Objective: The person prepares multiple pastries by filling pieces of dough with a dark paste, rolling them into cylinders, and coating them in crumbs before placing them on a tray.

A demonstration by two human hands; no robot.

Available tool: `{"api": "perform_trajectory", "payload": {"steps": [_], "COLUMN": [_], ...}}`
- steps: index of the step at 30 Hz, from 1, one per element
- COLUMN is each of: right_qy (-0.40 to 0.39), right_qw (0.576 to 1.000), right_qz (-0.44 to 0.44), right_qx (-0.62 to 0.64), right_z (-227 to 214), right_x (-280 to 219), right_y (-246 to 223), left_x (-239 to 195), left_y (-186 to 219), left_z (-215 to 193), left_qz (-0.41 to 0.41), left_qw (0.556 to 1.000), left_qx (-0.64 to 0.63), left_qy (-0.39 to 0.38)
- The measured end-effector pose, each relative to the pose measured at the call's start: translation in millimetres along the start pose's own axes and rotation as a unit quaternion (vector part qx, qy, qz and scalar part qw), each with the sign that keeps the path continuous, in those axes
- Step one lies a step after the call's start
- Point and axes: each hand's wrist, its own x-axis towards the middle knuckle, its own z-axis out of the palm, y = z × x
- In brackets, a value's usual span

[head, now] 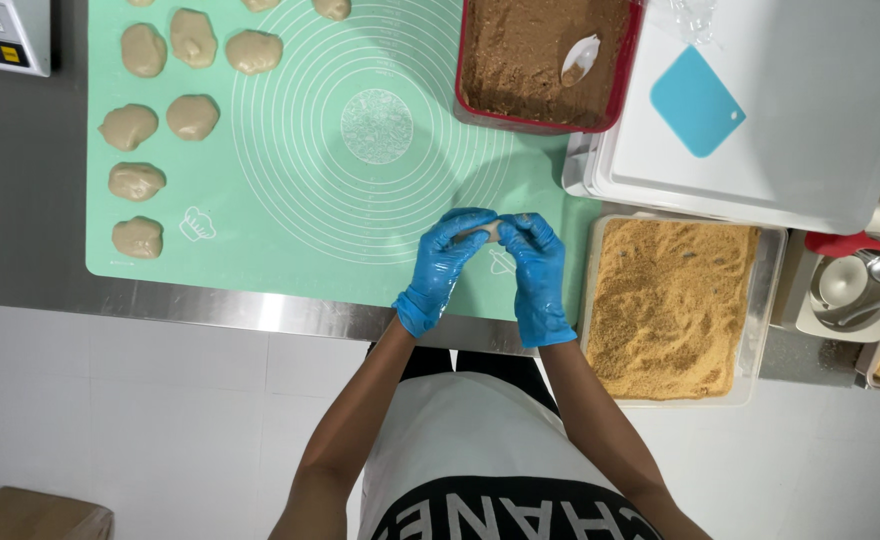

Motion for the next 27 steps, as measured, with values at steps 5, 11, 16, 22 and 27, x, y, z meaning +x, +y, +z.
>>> {"api": "perform_trajectory", "payload": {"steps": [5, 11, 16, 22, 27], "right_qy": [-0.024, -0.036, -0.143, -0.157, -0.21], "right_qw": [0.996, 0.998, 0.952, 0.983, 0.973], "right_qz": [0.069, 0.007, -0.155, -0.087, 0.078], "right_qx": [0.041, -0.059, -0.223, -0.041, 0.052], "right_z": [-14.7, -9.1, -17.9, -28.8, -30.7], "right_x": [10.4, -2.8, -11.4, -4.9, 4.4], "right_y": [-9.5, -39.7, -55.0, -42.3, -46.4], "left_x": [0.7, -1.1, -4.5, -8.4, -5.8], "left_y": [-4.0, -23.1, -34.2, -33.0, -24.5], "left_z": [0.9, 7.2, 2.1, -1.9, 0.8], "left_qz": [-0.01, -0.15, -0.2, -0.2, -0.181], "left_qw": [1.0, 0.978, 0.956, 0.967, 0.976], "left_qx": [0.011, -0.143, -0.215, -0.125, -0.046], "left_qy": [-0.023, 0.011, -0.016, -0.095, -0.116]}}
